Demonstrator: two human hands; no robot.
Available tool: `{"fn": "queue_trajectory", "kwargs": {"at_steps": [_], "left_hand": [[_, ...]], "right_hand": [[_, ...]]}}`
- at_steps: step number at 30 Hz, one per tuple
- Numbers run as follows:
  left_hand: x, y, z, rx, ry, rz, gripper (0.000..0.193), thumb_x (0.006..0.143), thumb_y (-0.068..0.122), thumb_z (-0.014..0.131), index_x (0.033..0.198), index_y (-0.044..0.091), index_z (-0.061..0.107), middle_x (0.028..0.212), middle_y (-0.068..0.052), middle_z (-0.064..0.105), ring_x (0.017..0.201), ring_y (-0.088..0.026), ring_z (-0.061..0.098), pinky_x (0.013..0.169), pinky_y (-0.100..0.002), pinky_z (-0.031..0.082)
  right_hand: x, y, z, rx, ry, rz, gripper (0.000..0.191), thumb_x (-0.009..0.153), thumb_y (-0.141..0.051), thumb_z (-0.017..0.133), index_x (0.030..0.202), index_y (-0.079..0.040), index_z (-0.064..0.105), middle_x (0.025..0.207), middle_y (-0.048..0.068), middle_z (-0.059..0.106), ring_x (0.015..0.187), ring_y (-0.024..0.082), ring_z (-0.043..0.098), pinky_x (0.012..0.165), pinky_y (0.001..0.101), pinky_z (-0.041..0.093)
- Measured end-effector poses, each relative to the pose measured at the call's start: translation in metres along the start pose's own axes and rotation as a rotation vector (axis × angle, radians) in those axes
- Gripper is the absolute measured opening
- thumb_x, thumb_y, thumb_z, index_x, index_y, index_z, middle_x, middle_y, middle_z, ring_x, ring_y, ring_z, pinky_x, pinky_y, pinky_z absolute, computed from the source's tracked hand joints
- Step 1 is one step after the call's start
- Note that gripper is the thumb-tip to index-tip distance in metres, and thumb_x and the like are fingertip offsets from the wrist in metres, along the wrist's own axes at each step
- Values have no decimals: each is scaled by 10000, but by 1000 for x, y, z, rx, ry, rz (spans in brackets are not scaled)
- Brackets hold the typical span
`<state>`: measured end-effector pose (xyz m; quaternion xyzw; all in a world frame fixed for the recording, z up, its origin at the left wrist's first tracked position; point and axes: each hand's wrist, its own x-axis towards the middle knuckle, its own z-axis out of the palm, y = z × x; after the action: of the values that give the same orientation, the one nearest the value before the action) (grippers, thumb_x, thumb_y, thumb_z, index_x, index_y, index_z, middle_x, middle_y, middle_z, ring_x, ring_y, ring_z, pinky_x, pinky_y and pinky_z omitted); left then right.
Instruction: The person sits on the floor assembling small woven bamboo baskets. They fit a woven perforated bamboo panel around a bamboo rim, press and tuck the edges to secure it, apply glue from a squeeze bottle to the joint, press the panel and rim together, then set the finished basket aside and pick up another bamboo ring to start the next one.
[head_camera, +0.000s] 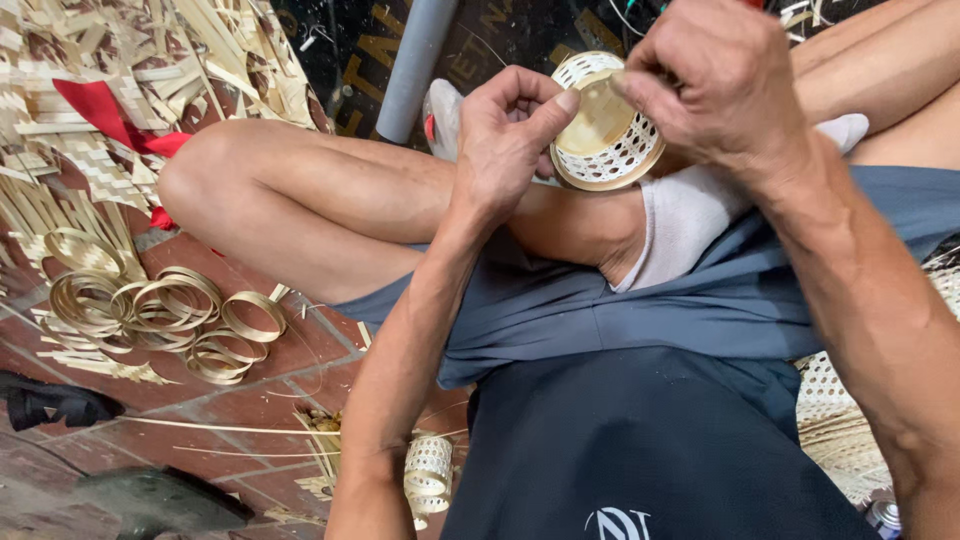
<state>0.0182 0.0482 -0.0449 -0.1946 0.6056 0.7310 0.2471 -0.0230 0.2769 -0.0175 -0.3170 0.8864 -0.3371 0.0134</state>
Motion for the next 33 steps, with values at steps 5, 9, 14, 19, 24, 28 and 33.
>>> {"fn": "queue_trajectory", "kwargs": {"at_steps": [5, 9, 14, 19, 24, 28, 33], "left_hand": [[3, 4, -2, 1, -31, -38, 173, 958, 148, 733, 997, -16, 693, 745, -1, 651, 568, -35, 561, 452, -194, 476], [4, -2, -4, -16, -47, -2, 164, 974, 146, 731, 1032, -6, 710, 788, 12, 657, 622, -38, 583, 490, -204, 505], [7, -11, -4, 2, -24, 2, 175, 980, 168, 740, 1042, 7, 712, 796, 14, 669, 651, -25, 580, 513, -196, 491], [-11, 11, 4, -101, -32, 66, 183, 998, 161, 740, 1088, 5, 707, 899, 29, 677, 776, -27, 585, 668, -204, 503], [-70, 58, 18, -230, -133, -46, 163, 1023, 143, 700, 1093, -3, 686, 907, 8, 687, 799, -46, 621, 698, -226, 539], [-98, 71, 28, -317, -156, -136, 169, 1022, 134, 688, 1091, -20, 675, 896, -13, 689, 777, -57, 626, 674, -230, 541], [-114, 75, 31, -287, -99, -83, 174, 1022, 122, 704, 1100, -31, 681, 899, -17, 677, 768, -52, 599, 657, -226, 506]], "right_hand": [[17, 1, -5, 190, -99, 129, 79, 1019, -46, 762, 996, 15, 718, 845, 99, 660, 730, 183, 637, 680, 302, 495], [27, 8, -14, 347, -313, 474, 119, 1015, -105, 695, 990, 11, 700, 739, 94, 632, 602, 185, 564, 546, 341, 437], [17, -3, -7, 477, -59, 438, 141, 953, -62, 736, 1038, 47, 706, 877, 104, 643, 740, 161, 588, 636, 297, 465], [21, -33, -15, 360, 107, 316, 40, 1011, 32, 722, 991, 66, 713, 924, 120, 658, 835, 182, 631, 725, 288, 496], [16, -80, -79, 381, 45, 462, 100, 1018, 11, 717, 936, 62, 691, 862, 104, 669, 760, 161, 633, 682, 266, 485], [12, -105, -96, 384, -10, 522, 66, 926, 14, 720, 911, 67, 683, 842, 114, 671, 725, 160, 644, 643, 276, 486], [17, -119, -98, 309, 5, 479, 85, 905, 19, 749, 916, 70, 681, 851, 143, 672, 710, 183, 639, 635, 297, 487]]}}
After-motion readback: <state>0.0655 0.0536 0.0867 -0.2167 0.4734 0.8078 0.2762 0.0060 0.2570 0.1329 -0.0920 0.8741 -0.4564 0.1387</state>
